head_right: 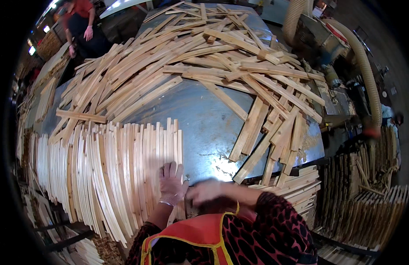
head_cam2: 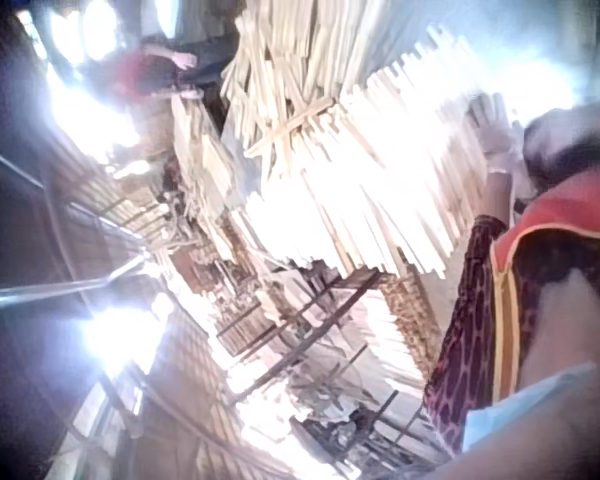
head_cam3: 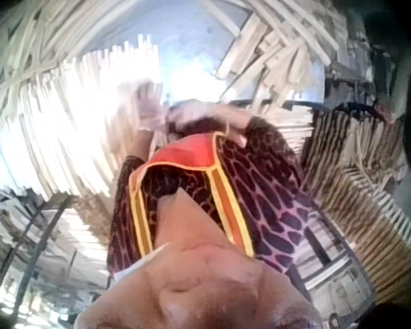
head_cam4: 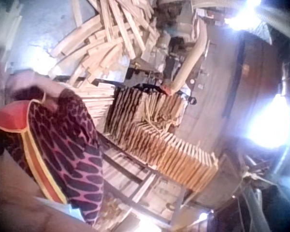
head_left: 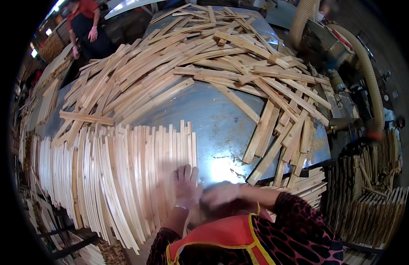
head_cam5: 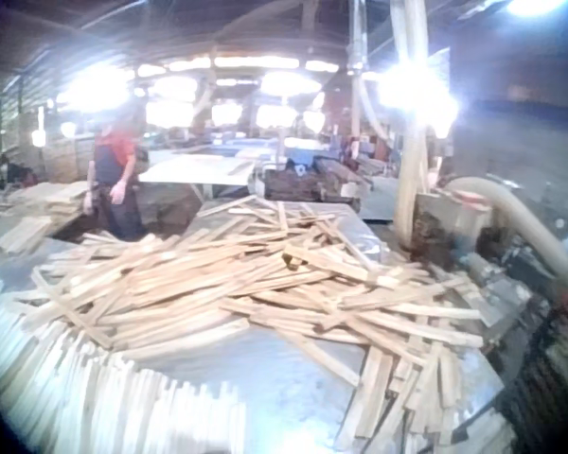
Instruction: The person sorts thin wooden strips on a metal table in a workshop. They pick up individual strips from a disorganized pile, inspect them, and place them into a neat, vertical stack. The person occasionally gathers a bundle of sorted strips and moves them to a nearby rack.
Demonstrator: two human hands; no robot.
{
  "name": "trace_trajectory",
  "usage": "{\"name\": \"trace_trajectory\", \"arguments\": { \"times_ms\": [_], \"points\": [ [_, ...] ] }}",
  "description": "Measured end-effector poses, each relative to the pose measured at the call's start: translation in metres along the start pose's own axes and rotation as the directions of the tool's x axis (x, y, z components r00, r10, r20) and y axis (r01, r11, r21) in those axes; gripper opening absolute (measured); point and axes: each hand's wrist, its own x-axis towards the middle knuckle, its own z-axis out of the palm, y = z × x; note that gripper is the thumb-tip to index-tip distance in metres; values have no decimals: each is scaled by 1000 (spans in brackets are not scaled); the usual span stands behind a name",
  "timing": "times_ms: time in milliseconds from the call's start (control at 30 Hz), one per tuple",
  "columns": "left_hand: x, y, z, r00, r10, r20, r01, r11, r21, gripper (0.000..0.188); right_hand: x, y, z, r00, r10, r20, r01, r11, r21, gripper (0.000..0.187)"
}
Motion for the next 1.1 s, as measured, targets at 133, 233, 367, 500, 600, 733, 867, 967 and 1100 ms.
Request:
{"name": "trace_trajectory", "arguments": {
  "times_ms": [133,233,367,500,600,733,867,967,1100],
  "points": [
    [5,3,-4,992,77,-105,-77,997,1,66,-141,88,-145,325,-4,-946,-603,770,-210,19],
    [3,0,1,993,84,-87,-83,996,15,66,-247,122,-208,-341,338,-877,-832,327,449,45],
    [7,-1,1,996,76,-52,-76,997,7,60,-272,126,-214,-186,715,-674,-877,189,443,57],
    [14,7,-6,992,96,-79,-97,995,-8,60,-230,116,-158,240,487,-839,-197,871,450,28],
    [-6,-5,6,993,66,-97,-65,998,13,66,-135,5,-103,630,587,-509,655,-49,754,34],
    [8,2,5,997,70,15,-70,997,35,70,-69,15,-18,673,574,-466,607,-69,792,36],
    [-18,-17,1,999,42,20,-43,998,54,78,-44,30,-56,508,688,-518,411,335,848,26],
    [2,-7,0,996,91,4,-91,996,-2,78,-10,94,-106,104,789,-606,392,528,754,43],
    [-4,-11,-3,997,76,-6,-77,995,-64,72,40,79,-163,-112,811,-575,326,576,749,49]
  ]
}}
